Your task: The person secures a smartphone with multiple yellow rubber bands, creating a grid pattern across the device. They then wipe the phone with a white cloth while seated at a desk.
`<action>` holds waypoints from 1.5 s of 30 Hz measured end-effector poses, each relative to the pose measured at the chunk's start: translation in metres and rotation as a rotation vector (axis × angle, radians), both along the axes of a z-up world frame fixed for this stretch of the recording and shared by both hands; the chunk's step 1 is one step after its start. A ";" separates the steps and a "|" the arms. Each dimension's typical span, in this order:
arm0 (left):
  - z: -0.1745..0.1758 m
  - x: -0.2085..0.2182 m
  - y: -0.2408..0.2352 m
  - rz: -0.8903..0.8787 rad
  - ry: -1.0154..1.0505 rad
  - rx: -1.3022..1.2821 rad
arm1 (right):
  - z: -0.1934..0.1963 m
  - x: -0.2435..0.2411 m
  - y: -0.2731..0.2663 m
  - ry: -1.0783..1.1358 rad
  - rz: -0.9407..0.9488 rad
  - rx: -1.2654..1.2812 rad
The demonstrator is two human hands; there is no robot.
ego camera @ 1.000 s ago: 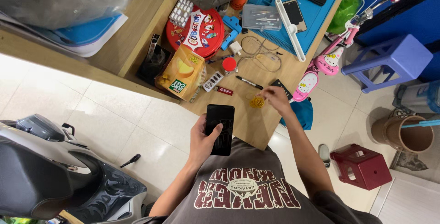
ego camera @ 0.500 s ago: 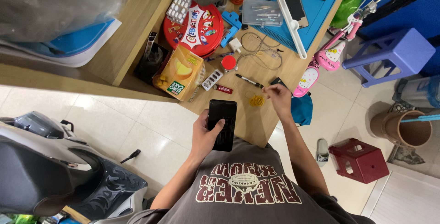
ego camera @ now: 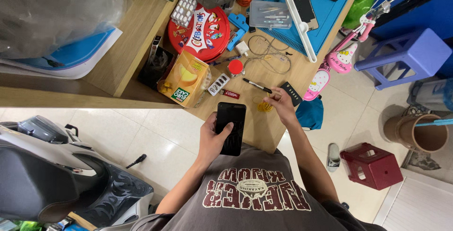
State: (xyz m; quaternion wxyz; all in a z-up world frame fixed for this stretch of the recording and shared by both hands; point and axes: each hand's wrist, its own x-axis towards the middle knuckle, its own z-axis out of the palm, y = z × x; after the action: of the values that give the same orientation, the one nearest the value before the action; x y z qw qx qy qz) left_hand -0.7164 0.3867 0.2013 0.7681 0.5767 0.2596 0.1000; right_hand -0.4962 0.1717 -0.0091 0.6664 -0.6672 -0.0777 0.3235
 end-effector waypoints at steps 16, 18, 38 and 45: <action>0.016 -0.010 -0.016 -0.174 0.112 0.561 | 0.192 -0.018 0.011 0.063 0.232 0.232; 0.018 -0.013 -0.021 -0.203 0.020 0.722 | 0.210 -0.016 0.013 -0.028 0.348 0.177; -0.004 -0.011 -0.004 -0.183 -0.020 -0.055 | 0.257 -0.008 0.014 0.235 0.473 0.367; -0.004 -0.006 0.005 -0.138 -0.083 -0.617 | 0.256 -0.008 0.006 0.356 0.466 0.358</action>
State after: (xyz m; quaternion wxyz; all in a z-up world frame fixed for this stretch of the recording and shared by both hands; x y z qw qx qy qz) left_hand -0.7220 0.3916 0.1973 0.9217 0.3282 0.2064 -0.0125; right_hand -0.5041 0.1778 0.2473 0.6843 -0.4371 -0.1659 0.5597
